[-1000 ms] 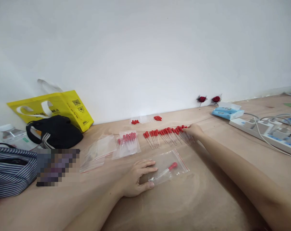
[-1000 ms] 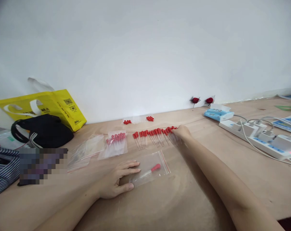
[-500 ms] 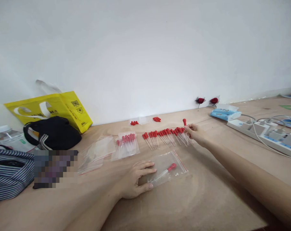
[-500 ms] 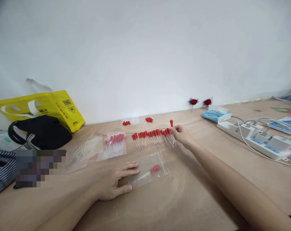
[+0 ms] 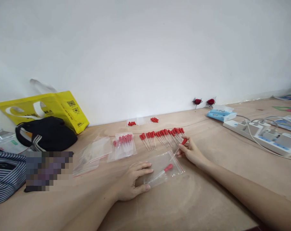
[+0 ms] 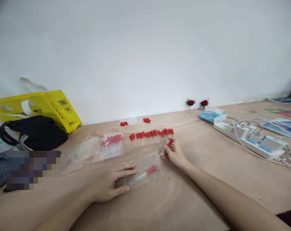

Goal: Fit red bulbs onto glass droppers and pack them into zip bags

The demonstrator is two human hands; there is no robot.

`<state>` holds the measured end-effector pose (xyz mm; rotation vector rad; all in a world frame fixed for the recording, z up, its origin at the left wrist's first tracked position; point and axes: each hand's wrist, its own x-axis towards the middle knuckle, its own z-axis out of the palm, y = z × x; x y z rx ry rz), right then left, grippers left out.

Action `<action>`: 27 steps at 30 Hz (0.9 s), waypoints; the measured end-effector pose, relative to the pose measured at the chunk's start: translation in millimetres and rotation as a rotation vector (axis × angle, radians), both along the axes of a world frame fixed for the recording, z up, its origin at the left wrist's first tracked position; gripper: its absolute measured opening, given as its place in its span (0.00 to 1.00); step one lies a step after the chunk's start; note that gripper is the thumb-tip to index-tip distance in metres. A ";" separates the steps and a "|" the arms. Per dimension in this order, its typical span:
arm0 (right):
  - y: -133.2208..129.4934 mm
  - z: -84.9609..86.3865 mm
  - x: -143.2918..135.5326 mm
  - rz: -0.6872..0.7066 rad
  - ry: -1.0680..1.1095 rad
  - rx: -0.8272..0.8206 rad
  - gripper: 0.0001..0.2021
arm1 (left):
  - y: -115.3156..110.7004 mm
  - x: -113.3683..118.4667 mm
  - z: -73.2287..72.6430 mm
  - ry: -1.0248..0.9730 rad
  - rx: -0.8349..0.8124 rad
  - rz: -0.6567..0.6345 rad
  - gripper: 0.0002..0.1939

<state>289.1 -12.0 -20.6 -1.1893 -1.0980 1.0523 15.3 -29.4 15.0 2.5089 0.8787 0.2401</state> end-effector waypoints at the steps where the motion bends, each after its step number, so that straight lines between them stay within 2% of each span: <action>1: -1.4 -1.5 -2.4 0.021 0.048 -0.010 0.28 | -0.1 0.0 0.1 0.000 -0.002 0.000 0.23; 4: -6.3 -6.1 -8.6 0.106 0.139 0.010 0.25 | -0.5 0.0 -0.3 -0.011 -0.009 0.007 0.24; 8: -11.8 -11.2 -14.1 0.237 0.047 -0.015 0.23 | -0.9 -0.5 -1.6 -0.022 -0.001 0.020 0.26; 13: -11.3 -14.3 -15.5 0.352 0.104 -0.009 0.23 | -0.6 -0.6 -1.3 -0.028 0.011 0.010 0.26; 18: -9.8 -8.4 -12.2 0.397 -0.141 -0.078 0.21 | -0.7 0.3 -0.5 -0.023 0.005 0.013 0.26; 23: -15.8 3.1 -11.8 0.643 -0.183 -0.067 0.21 | 0.6 -0.2 -2.2 -0.022 0.008 0.009 0.26; 25: -17.0 4.2 -11.6 0.654 -0.213 -0.060 0.19 | 1.2 -0.4 -2.2 -0.018 0.009 0.002 0.25; 27: -15.4 2.4 -9.8 0.606 -0.257 -0.081 0.16 | 1.8 -0.5 -2.0 -0.012 0.011 -0.007 0.25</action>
